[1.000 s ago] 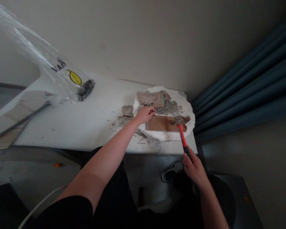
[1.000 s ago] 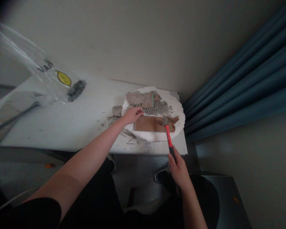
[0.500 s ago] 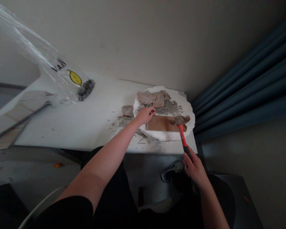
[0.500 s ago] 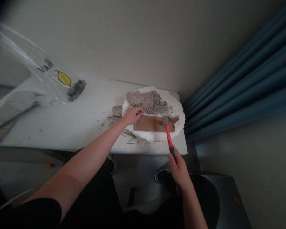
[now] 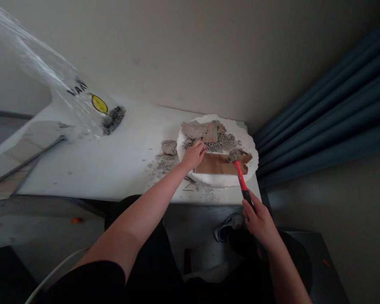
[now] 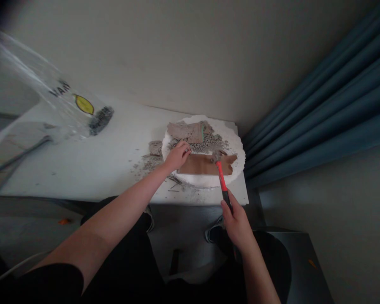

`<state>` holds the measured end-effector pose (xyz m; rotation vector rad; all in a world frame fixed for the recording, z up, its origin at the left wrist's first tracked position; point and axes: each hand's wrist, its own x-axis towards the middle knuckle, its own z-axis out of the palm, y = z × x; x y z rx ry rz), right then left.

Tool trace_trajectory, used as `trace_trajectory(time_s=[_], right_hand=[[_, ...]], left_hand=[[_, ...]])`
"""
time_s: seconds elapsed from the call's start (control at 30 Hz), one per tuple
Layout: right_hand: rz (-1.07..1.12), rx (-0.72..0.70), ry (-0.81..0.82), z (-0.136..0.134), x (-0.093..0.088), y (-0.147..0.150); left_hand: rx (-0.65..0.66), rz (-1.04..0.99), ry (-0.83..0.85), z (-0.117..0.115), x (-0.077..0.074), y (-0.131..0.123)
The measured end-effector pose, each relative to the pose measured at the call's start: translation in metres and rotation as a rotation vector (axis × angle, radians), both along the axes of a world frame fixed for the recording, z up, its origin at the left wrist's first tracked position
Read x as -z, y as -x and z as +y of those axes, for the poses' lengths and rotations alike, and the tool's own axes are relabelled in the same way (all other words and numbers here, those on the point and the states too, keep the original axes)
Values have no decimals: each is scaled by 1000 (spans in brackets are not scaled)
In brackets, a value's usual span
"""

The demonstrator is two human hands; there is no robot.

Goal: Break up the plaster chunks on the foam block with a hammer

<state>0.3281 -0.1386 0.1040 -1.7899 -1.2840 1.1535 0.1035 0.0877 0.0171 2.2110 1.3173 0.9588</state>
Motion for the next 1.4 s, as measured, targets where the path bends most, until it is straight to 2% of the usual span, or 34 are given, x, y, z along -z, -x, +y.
trace_trajectory(time_s=[0.17,0.3,0.43,0.63,0.9,1.03,1.2,1.4], right_hand=[[84,-89,-4,24,-30,24],[47,-178,-21,45,-40,38],[84,-149,-20,54,-35,44],[115,-132,40,53,-23,46],[143,-97,11,52,-30,50],[122,-113,51,52,-28,48],[96,-112,-35,55,-21,44],[63,-141,-65,55,-19,45]], left_hand=[[-20,7,20,-4,-1,-2],[-16,35,23,-4,-1,-3],[-14,59,29,-4,-1,-3],[-38,86,39,-4,3,-5],[-18,96,42,-5,2,-3],[-29,89,41,-5,2,-3],[-22,96,42,-4,1,-3],[-29,96,55,-6,-1,-3]])
